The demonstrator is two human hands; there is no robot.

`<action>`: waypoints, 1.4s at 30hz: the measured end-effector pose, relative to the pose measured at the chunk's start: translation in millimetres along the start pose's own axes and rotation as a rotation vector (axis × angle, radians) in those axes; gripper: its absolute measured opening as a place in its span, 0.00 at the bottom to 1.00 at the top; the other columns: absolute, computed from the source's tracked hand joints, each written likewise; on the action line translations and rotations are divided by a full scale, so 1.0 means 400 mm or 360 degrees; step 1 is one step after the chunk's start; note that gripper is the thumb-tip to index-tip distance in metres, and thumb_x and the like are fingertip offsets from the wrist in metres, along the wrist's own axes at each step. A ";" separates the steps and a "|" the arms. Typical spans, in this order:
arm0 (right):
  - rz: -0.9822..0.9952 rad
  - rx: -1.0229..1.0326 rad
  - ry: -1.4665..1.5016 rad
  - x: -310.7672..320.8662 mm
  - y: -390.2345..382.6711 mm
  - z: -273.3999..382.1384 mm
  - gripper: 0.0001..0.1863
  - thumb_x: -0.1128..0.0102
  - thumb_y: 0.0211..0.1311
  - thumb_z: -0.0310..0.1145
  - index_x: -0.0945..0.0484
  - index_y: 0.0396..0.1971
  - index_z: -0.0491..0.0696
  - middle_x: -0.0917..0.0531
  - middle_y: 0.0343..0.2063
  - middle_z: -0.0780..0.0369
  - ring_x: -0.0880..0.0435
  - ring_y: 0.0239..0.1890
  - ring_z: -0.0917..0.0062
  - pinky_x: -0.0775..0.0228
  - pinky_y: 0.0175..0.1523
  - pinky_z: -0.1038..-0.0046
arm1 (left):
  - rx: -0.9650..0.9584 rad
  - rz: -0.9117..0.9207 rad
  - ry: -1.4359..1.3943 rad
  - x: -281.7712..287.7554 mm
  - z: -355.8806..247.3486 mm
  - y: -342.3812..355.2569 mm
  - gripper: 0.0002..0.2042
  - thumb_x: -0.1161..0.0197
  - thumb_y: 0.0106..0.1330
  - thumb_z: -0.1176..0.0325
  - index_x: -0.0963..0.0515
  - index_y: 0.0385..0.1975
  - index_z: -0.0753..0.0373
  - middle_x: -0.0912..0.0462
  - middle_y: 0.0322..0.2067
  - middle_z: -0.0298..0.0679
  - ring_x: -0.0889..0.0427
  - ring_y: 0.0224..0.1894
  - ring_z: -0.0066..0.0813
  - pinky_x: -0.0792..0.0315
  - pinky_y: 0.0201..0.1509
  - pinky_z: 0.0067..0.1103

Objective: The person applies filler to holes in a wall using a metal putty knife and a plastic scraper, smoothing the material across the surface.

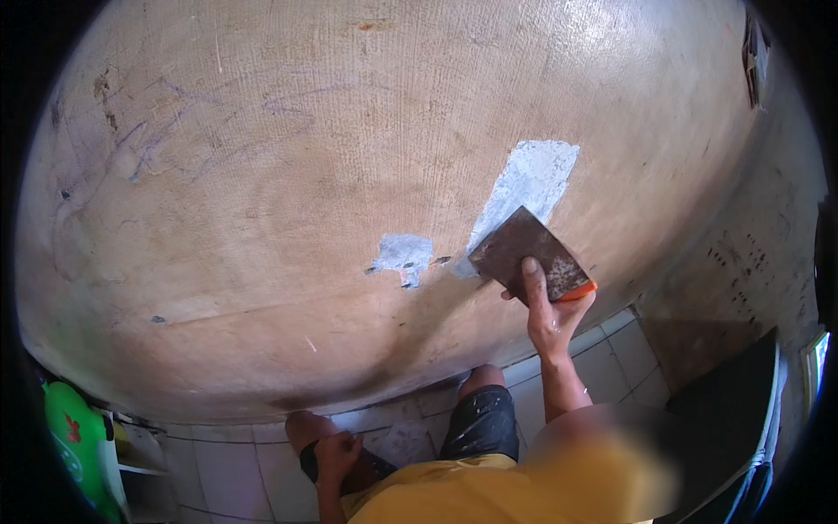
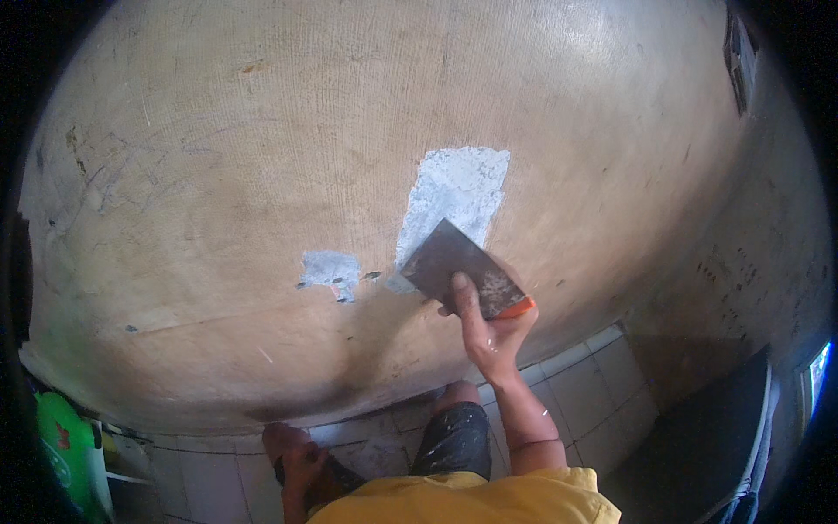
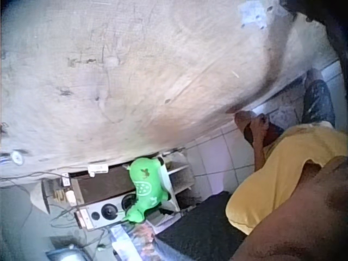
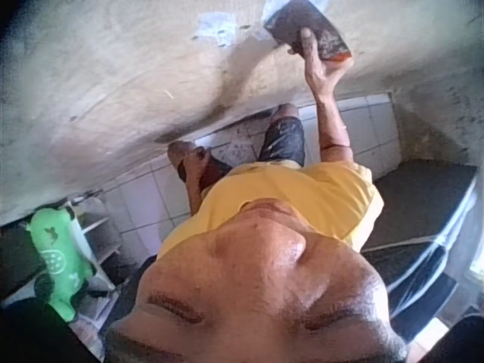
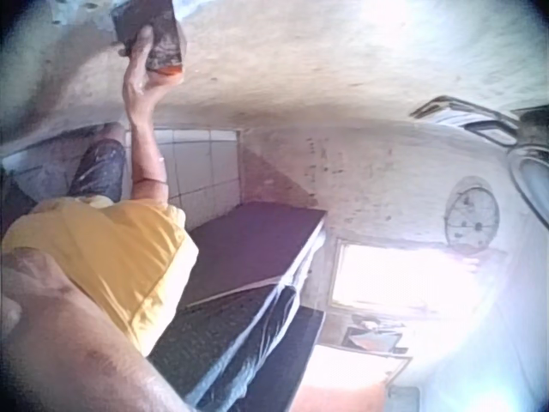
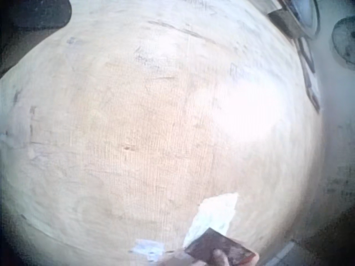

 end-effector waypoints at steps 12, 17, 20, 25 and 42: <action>0.0025 0.0015 0.0048 -0.009 0.009 0.002 0.16 0.42 0.60 0.26 0.30 0.43 0.33 0.20 0.27 0.59 0.20 0.25 0.79 0.23 0.28 0.77 | -0.0029 0.0052 0.0096 -0.017 0.022 0.017 0.15 0.35 0.52 0.56 0.22 0.14 0.62 0.24 0.14 0.45 0.23 0.19 0.43 0.28 0.27 0.31; 0.0036 -0.0050 0.0016 0.008 0.002 0.001 0.16 0.41 0.60 0.27 0.30 0.44 0.33 0.21 0.26 0.60 0.21 0.24 0.80 0.25 0.27 0.77 | -0.0059 0.0041 0.0017 -0.015 -0.007 0.029 0.15 0.36 0.52 0.56 0.21 0.15 0.62 0.23 0.14 0.45 0.23 0.18 0.43 0.28 0.26 0.31; 0.0092 -0.0003 0.0065 -0.006 0.011 -0.013 0.16 0.42 0.60 0.27 0.30 0.44 0.33 0.21 0.26 0.59 0.20 0.25 0.79 0.23 0.29 0.77 | 0.0075 0.0101 0.0027 -0.040 0.027 0.016 0.15 0.36 0.53 0.56 0.21 0.15 0.62 0.23 0.14 0.44 0.23 0.17 0.43 0.28 0.26 0.30; 0.0050 -0.0013 0.0049 0.016 -0.009 -0.009 0.15 0.42 0.60 0.26 0.30 0.43 0.33 0.21 0.25 0.60 0.21 0.25 0.80 0.26 0.27 0.78 | -0.0008 0.0087 0.0058 -0.041 0.037 0.011 0.16 0.36 0.53 0.55 0.22 0.14 0.63 0.23 0.14 0.44 0.24 0.17 0.43 0.28 0.26 0.29; -0.0154 0.0098 0.0139 0.008 -0.029 0.027 0.14 0.41 0.58 0.25 0.28 0.42 0.35 0.20 0.27 0.59 0.20 0.27 0.79 0.24 0.28 0.79 | -0.0159 -0.0061 0.0085 -0.036 0.038 0.015 0.16 0.37 0.52 0.54 0.20 0.16 0.61 0.22 0.15 0.44 0.22 0.19 0.42 0.29 0.28 0.31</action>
Point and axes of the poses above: each hand's wrist, its own y-axis towards the middle knuckle, its own x-axis out of the back of the hand, z = x × y, the point moved 2 cm from there along y, towards the middle knuckle
